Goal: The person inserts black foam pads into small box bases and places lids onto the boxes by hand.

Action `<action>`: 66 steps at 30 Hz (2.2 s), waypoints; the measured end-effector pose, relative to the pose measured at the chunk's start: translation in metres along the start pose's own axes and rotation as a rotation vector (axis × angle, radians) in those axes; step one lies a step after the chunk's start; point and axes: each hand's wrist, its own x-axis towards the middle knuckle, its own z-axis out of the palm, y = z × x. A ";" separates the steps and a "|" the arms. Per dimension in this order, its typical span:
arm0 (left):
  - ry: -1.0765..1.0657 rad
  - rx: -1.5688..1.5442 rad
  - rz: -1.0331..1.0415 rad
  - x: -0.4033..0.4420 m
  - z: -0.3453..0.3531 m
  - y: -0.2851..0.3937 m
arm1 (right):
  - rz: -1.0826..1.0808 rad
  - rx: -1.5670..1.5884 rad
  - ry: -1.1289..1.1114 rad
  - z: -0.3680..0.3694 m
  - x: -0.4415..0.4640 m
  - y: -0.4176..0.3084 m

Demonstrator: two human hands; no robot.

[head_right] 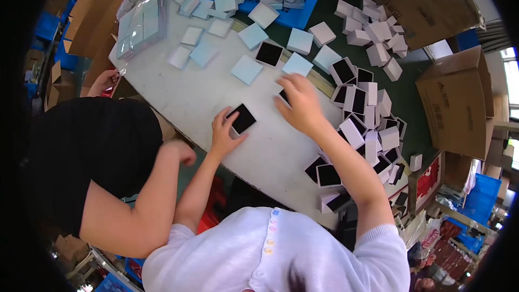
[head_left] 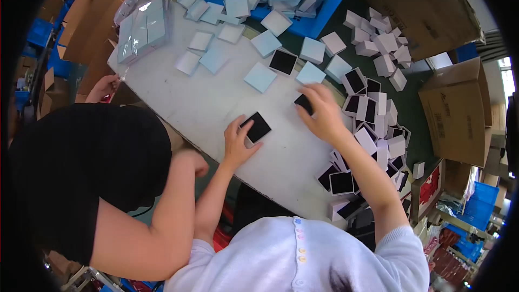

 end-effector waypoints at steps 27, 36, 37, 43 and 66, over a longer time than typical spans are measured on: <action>-0.043 0.004 -0.002 0.019 -0.001 -0.050 | -0.468 0.043 -0.458 0.127 0.017 0.016; 0.167 0.028 0.032 0.058 0.003 0.001 | -0.145 -0.206 0.031 0.144 0.195 0.115; 0.134 -0.009 0.053 0.070 0.019 0.009 | 0.074 -0.254 -0.204 0.150 0.206 0.107; 0.177 -0.164 -0.005 0.173 0.081 0.037 | 0.287 -0.077 -0.253 0.136 0.220 0.093; -0.101 -0.010 0.196 0.187 0.055 -0.011 | 0.096 0.172 -0.135 0.020 0.079 0.127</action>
